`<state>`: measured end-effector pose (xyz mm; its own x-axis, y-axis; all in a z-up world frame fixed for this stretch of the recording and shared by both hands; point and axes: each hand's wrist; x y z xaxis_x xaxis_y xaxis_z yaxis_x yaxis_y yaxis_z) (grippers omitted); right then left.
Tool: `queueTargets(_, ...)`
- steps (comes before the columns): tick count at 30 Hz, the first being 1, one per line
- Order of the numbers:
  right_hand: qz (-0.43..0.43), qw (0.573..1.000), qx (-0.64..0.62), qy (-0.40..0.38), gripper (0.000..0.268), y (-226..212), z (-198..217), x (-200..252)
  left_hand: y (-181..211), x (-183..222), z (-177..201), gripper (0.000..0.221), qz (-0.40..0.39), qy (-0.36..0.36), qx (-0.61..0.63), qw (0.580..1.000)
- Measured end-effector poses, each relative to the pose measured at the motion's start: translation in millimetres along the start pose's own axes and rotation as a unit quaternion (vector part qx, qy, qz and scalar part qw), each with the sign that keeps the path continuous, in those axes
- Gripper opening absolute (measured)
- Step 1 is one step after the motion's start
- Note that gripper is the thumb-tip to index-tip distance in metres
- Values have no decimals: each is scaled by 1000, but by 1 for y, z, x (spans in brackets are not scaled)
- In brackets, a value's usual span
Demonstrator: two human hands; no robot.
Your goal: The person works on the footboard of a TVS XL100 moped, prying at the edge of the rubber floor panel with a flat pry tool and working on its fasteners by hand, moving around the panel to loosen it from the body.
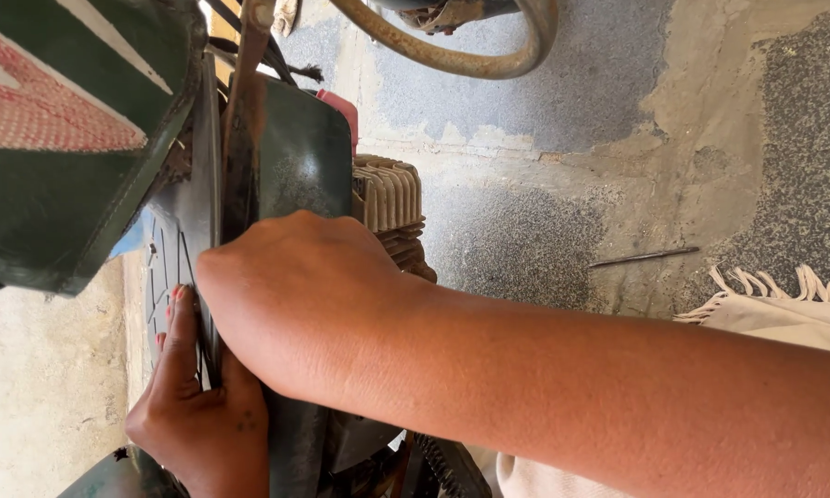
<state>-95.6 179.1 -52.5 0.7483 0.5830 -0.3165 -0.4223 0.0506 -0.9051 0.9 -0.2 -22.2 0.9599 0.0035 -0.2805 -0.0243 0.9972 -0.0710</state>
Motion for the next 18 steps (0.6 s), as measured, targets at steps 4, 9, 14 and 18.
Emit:
queueTargets(4, -18, 999, -6, -39, 15, -2, 2, -1, -2, 2, -1, 45, -14, 3, -24, 1000)
queueTargets(9, -23, 999, -5, -40, 16, -5, 3, -1, -4, 1, 0, 46, -30, -1, -50, 998)
queueTargets(14, -10, 999, 13, -52, 16, -9, 2, -4, -10, 3, 1, 39, -55, -3, -69, 996)
queueTargets(18, -63, 989, 25, -131, 21, -14, 10, -3, -18, 5, -1, 41, -52, -6, -101, 994)
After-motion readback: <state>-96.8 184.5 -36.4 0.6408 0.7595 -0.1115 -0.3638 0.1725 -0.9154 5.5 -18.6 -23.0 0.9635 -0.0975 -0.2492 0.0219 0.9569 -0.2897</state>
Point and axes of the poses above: each hand's wrist, its own x-axis away from the middle knuckle, its own z-axis out of the back of the hand, y = z × x, and after that the axes turned 8 degrees about -y, right-handed
